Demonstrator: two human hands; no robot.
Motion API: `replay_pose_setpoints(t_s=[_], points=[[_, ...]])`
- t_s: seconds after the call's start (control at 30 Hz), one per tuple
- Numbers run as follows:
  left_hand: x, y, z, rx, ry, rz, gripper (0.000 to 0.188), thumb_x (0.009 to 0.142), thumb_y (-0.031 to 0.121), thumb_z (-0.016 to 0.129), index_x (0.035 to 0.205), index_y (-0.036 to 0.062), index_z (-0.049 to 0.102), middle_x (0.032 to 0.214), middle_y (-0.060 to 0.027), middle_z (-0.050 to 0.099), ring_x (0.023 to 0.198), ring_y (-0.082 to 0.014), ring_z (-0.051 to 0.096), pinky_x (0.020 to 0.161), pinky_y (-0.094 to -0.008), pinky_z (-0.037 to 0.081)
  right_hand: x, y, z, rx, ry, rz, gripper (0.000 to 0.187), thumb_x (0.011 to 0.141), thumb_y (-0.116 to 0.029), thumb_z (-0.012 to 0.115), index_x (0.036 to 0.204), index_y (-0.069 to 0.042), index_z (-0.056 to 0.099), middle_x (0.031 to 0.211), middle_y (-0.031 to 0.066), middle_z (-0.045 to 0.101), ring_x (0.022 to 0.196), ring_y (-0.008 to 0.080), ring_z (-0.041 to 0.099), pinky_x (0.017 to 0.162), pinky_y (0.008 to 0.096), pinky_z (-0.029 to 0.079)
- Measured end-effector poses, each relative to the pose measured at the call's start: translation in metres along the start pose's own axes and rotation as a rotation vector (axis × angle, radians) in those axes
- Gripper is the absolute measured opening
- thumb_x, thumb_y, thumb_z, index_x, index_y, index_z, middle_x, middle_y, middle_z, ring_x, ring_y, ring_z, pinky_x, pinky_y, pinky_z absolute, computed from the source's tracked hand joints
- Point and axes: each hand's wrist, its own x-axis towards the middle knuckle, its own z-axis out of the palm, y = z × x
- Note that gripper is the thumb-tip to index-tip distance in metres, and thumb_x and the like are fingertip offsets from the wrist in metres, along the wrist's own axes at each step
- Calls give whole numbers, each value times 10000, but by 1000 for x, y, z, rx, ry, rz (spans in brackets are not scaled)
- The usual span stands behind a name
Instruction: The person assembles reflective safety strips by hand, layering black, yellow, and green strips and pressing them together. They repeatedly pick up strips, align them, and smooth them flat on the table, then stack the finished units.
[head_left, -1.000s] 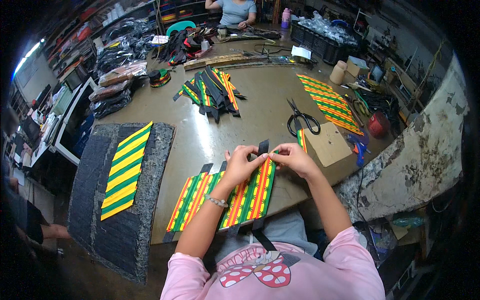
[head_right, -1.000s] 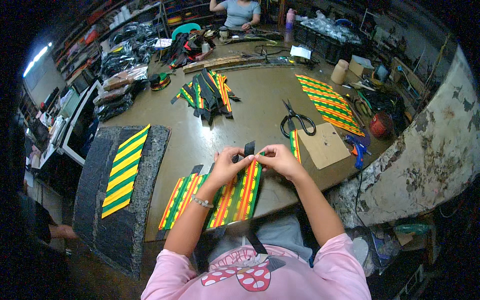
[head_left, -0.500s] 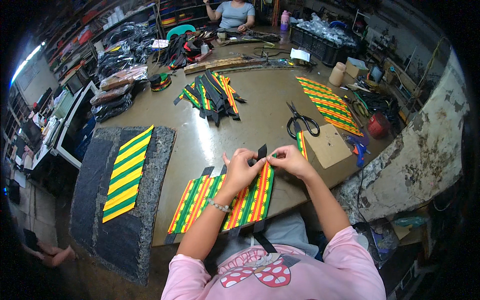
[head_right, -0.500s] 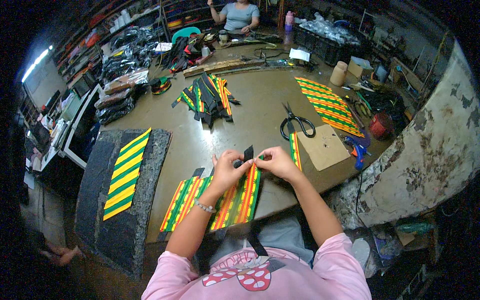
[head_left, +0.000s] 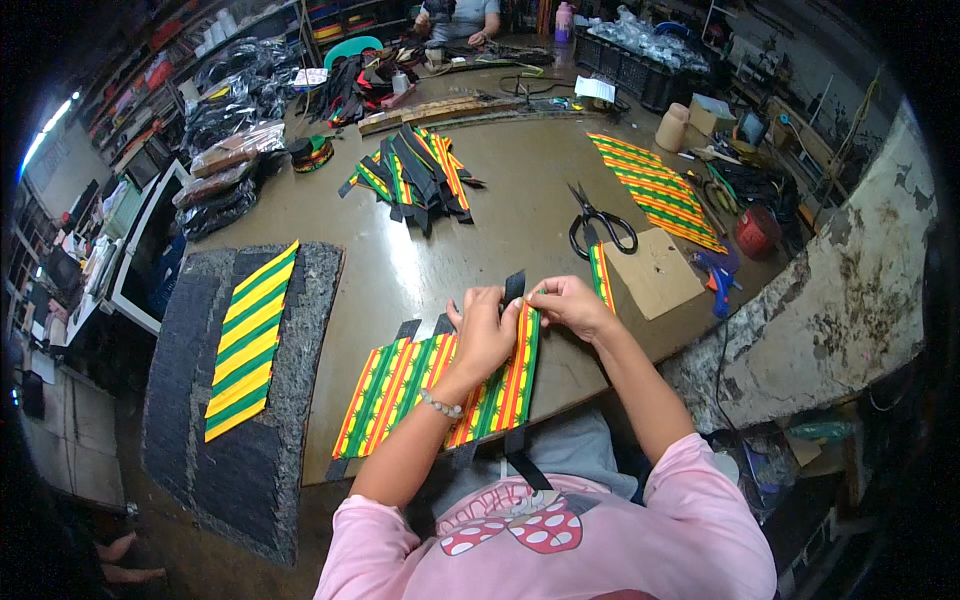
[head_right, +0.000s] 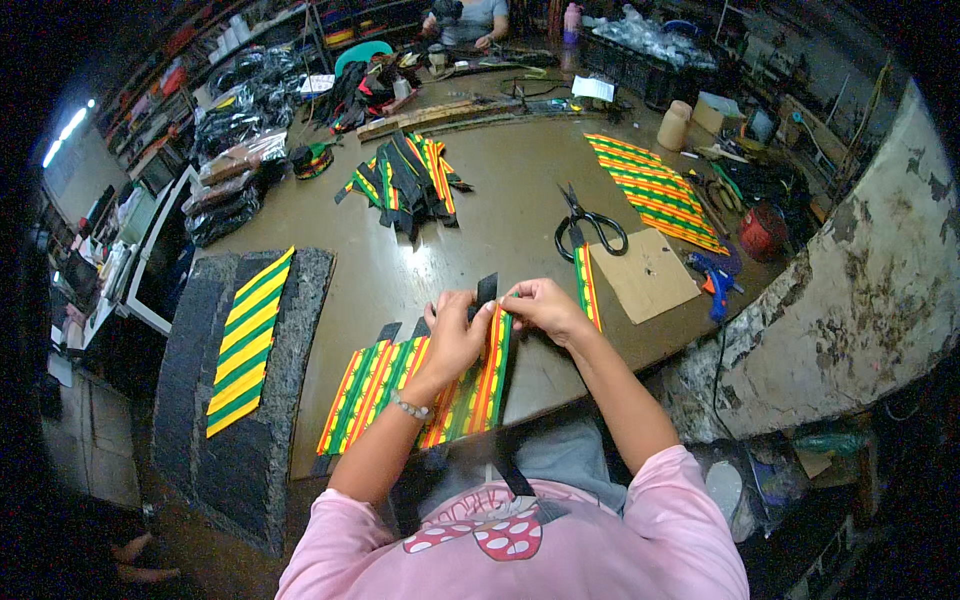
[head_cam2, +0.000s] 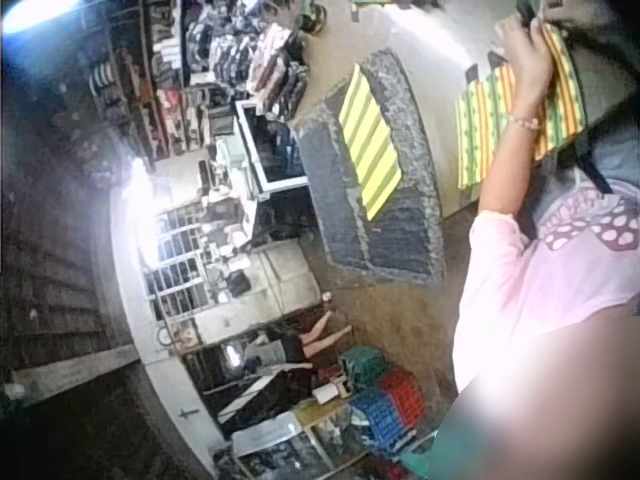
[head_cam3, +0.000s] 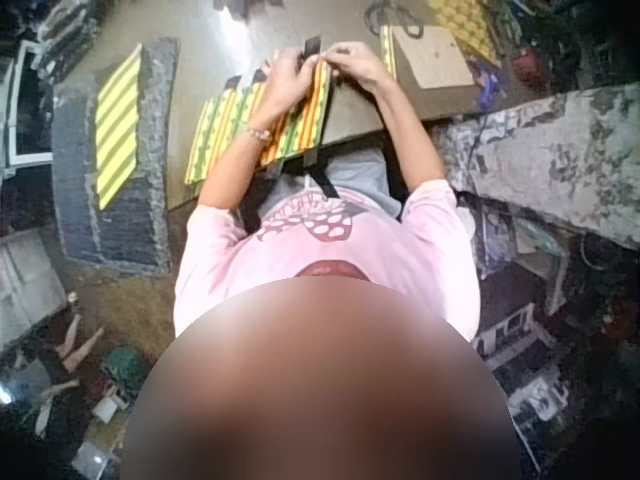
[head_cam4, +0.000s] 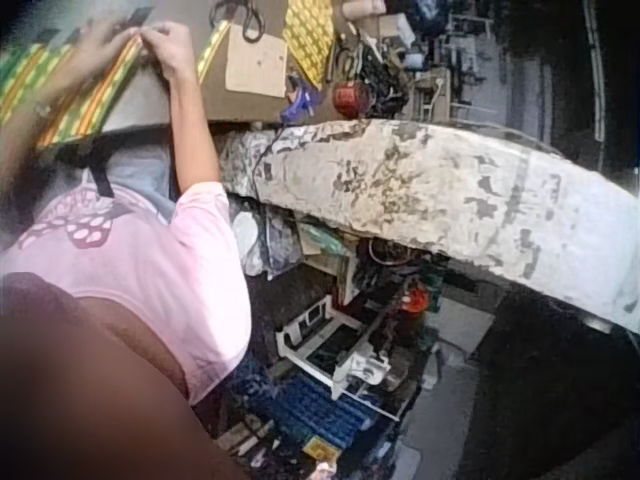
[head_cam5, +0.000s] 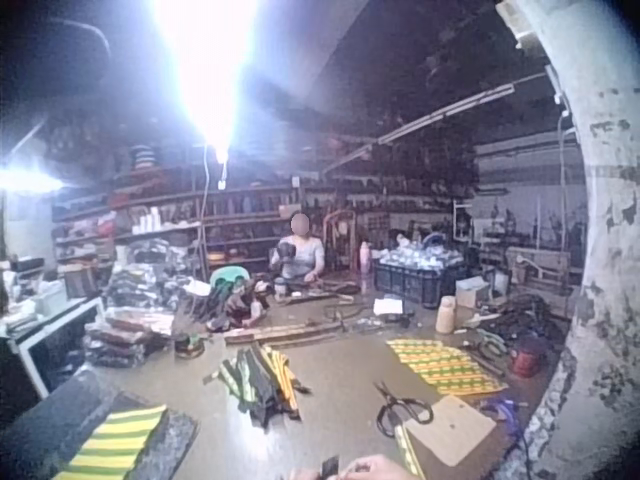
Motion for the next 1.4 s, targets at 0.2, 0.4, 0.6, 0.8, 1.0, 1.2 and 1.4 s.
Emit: replay_pose_setpoints(t_s=[0.2,0.4,0.6,0.8,1.0,1.2,1.4], points=[[6,0,-10,13,-153,-84,349,923,388,590,945,44,640,862,-93,627,926,-271,573,1030,-638,185,-11,-1,7,-455,170,-160,219,866,-205,681,922,7,675,694,55,625,564,97,559,514,294,448],[10,2,-16,36,-213,-68,357,916,408,592,959,64,674,797,-76,622,914,-251,572,1018,-615,199,-25,-13,18,-801,259,-475,176,853,-167,649,870,6,623,797,164,612,704,296,599,638,394,467],[10,-6,-11,14,-209,-60,314,922,367,576,969,68,657,805,-87,602,942,-263,558,1023,-583,208,-30,-13,36,-1091,330,-761,93,842,-68,599,877,9,559,857,163,573,838,354,567,736,425,475],[15,-18,-10,-34,-221,-88,341,924,382,570,924,48,640,816,-99,606,944,-280,557,1029,-608,189,-57,-29,57,-1003,153,-901,124,835,-101,639,918,-21,591,927,157,604,852,335,595,760,406,493],[15,-22,-2,-34,-104,87,323,928,360,576,980,48,644,916,-101,639,994,-262,565,1059,-560,188,-60,-15,47,-420,133,-478,601,735,-203,822,1237,-36,537,1042,79,652,938,175,634,828,317,519],[12,-24,-1,22,-111,109,311,926,343,579,997,48,646,942,-96,649,1006,-267,560,1050,-555,208,-70,6,79,-621,412,-421,143,805,-47,695,927,3,639,880,109,631,851,197,641,746,326,501],[14,-28,2,175,-51,152,297,903,343,616,958,56,669,928,-104,660,1007,-278,548,1020,-528,257,-147,-3,129,-578,-486,-1099,201,813,-122,611,996,-59,665,958,79,645,881,240,635,786,351,523]])
